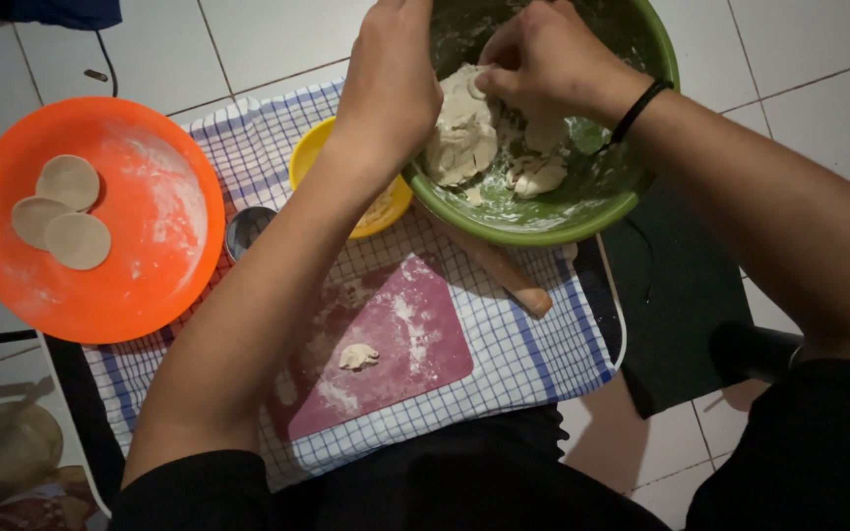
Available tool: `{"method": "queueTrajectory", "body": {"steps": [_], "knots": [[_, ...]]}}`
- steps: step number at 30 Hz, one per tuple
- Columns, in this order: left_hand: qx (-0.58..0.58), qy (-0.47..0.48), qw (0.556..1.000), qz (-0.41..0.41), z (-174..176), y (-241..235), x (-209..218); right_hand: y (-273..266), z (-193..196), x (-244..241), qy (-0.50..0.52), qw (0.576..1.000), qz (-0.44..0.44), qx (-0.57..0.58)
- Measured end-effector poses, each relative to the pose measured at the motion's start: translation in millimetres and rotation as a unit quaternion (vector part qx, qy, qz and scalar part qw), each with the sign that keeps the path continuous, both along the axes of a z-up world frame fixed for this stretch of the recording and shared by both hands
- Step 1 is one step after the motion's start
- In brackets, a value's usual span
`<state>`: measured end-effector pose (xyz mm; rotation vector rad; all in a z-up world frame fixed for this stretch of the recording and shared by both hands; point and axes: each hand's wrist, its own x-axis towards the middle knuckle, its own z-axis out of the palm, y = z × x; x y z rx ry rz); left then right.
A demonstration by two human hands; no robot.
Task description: Kneading dough, cutting it into circular shapes using a metal cutter, and hand-shaping the pieces into small balls.
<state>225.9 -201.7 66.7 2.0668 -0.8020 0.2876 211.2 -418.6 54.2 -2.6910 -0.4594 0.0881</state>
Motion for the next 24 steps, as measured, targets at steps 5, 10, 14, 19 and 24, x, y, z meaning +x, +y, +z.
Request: {"method": "queueTrajectory", "body": {"steps": [5, 10, 14, 19, 24], "knots": [[-0.005, -0.009, 1.000, -0.001, -3.0, 0.2, 1.2, 12.4, 18.1, -3.8, 0.072, 0.995, -0.068, -0.007], [0.003, 0.003, 1.000, 0.002, -2.1, -0.1, 1.0, 18.1, 32.4, -7.9, 0.161, 0.977, -0.137, -0.001], [-0.001, 0.007, 1.000, -0.004, -0.3, 0.2, 0.5, 1.9, 7.4, -1.6, 0.072, 0.994, -0.084, 0.013], [-0.017, -0.009, 1.000, -0.014, -0.1, 0.8, 0.6, 1.0, 7.7, -2.4, 0.011, 0.999, -0.020, 0.027], [-0.022, -0.010, 1.000, -0.017, -0.7, 2.0, -0.2, -2.7, 10.4, -5.7, -0.008, 0.999, -0.017, 0.038]]}}
